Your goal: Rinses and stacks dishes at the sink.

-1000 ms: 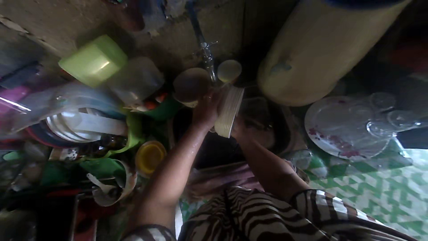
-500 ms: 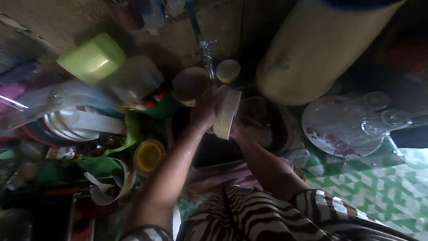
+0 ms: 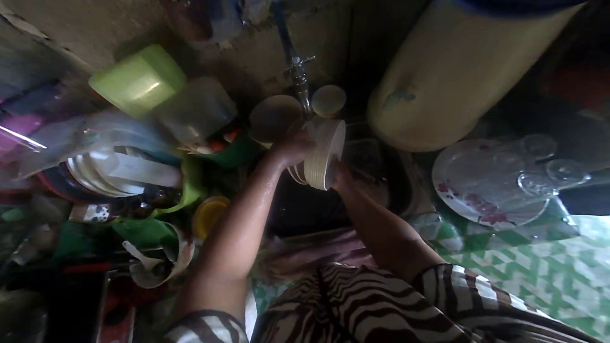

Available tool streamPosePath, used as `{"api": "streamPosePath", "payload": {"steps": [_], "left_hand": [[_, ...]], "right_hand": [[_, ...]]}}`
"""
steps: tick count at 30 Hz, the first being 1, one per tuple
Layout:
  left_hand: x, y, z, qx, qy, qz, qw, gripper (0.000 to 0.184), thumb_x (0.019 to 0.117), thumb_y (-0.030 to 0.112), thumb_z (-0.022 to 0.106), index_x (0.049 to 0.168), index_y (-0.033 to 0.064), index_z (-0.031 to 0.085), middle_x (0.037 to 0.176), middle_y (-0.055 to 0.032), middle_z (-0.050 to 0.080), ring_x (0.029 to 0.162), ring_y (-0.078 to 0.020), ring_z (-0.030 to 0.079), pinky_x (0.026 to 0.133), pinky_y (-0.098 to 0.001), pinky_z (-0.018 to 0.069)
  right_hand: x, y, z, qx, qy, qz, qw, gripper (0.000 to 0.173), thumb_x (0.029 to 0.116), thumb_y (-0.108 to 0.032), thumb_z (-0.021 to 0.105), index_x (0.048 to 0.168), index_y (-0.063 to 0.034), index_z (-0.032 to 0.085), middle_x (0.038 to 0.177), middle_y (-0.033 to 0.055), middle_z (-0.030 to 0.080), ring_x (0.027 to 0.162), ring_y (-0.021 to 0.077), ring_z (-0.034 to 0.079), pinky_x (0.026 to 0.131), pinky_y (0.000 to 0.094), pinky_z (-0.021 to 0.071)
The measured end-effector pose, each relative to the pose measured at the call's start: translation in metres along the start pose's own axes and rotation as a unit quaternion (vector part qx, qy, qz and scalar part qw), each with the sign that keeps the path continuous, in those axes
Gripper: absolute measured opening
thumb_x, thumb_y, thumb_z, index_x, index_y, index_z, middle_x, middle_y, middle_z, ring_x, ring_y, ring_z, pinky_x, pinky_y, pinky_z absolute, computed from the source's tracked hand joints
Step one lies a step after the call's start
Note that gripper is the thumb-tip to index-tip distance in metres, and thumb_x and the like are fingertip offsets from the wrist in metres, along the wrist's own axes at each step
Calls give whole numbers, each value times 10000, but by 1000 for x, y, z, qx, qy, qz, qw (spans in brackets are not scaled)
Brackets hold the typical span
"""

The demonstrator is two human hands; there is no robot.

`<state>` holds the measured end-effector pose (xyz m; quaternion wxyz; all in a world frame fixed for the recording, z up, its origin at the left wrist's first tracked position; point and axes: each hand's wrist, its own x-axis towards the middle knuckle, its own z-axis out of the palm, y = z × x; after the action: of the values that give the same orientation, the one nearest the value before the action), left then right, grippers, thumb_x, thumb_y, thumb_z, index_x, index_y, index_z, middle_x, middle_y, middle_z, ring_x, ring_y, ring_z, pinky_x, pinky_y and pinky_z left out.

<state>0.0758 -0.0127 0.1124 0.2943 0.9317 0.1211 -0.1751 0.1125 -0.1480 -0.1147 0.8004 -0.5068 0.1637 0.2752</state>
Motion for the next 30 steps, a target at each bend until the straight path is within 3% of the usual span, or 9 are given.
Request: {"api": "streamPosePath", "payload": {"steps": [2, 9, 11, 15, 17, 19, 23, 25, 30], "left_hand": [[4, 2, -3, -3, -8, -6, 1000, 421, 1051, 311, 564, 1346, 14, 602, 1291, -246, 636, 1224, -381, 607, 1037, -607, 458], [7, 10, -13, 22, -30, -61, 997, 532, 1035, 300, 584, 1478, 26, 475, 1388, -261, 572, 1296, -400, 555, 1069, -614, 436], [9, 8, -9, 30, 14, -51, 998, 463, 1037, 296, 555, 1416, 32, 542, 1324, -252, 609, 1244, -393, 585, 1032, -621, 455], [12, -6, -3, 48, 56, 20, 997, 443, 1101, 330, 432, 1375, 14, 580, 1323, -231, 614, 1242, -363, 586, 1046, -582, 448], [8, -5, 0, 37, 60, 25, 997, 463, 1102, 326, 433, 1477, 66, 515, 1420, -210, 573, 1322, -353, 543, 1101, -580, 411], [3, 1, 3, 13, 72, 18, 997, 451, 1087, 297, 477, 1476, 73, 517, 1416, -204, 573, 1311, -345, 549, 1100, -572, 418], [1, 9, 14, 20, 91, -27, 995, 439, 1056, 371, 537, 1284, -1, 592, 1198, -230, 647, 1120, -357, 639, 972, -578, 508], [3, 12, 18, 34, 85, -30, 995, 455, 1040, 396, 558, 1261, 3, 610, 1142, -222, 667, 1079, -356, 657, 940, -586, 523], [1, 14, 20, 35, 67, -25, 997, 483, 1053, 393, 544, 1382, 40, 566, 1266, -219, 649, 1191, -367, 629, 1012, -604, 488]], "right_hand": [[-1, -6, 2, 1, 14, 7, 1000, 539, 1084, -412, 482, 1523, -114, 389, 1328, 177, 598, 1149, 267, 632, 950, 487, 555], [0, -9, 9, 28, -9, 17, 999, 468, 1087, -383, 485, 1452, -91, 467, 1215, 157, 642, 1052, 241, 662, 888, 456, 579], [0, -8, 12, 30, -6, 15, 999, 485, 1088, -391, 479, 1484, -113, 441, 1260, 155, 631, 1089, 243, 654, 914, 456, 572], [-2, -11, 9, 40, -18, -16, 999, 459, 1094, -358, 472, 1459, -82, 439, 1196, 139, 640, 1031, 204, 666, 874, 410, 589], [-6, -10, 4, 42, -29, -26, 998, 450, 1098, -343, 461, 1455, -70, 434, 1180, 134, 642, 1018, 196, 670, 869, 403, 592], [-9, -10, 2, 48, -33, -32, 998, 445, 1101, -331, 453, 1467, -79, 421, 1193, 129, 637, 1034, 194, 666, 880, 403, 590], [-4, 2, -11, 52, -30, -33, 998, 461, 1098, -352, 451, 1460, -67, 439, 1221, 151, 643, 1070, 222, 665, 904, 438, 587], [-5, 3, -17, 41, -24, -31, 998, 477, 1095, -380, 449, 1460, -72, 439, 1228, 152, 641, 1074, 225, 662, 902, 443, 585], [-11, -1, -20, 65, -34, -27, 997, 434, 1101, -354, 443, 1429, -72, 467, 1189, 139, 657, 1039, 222, 676, 881, 444, 594]]}}
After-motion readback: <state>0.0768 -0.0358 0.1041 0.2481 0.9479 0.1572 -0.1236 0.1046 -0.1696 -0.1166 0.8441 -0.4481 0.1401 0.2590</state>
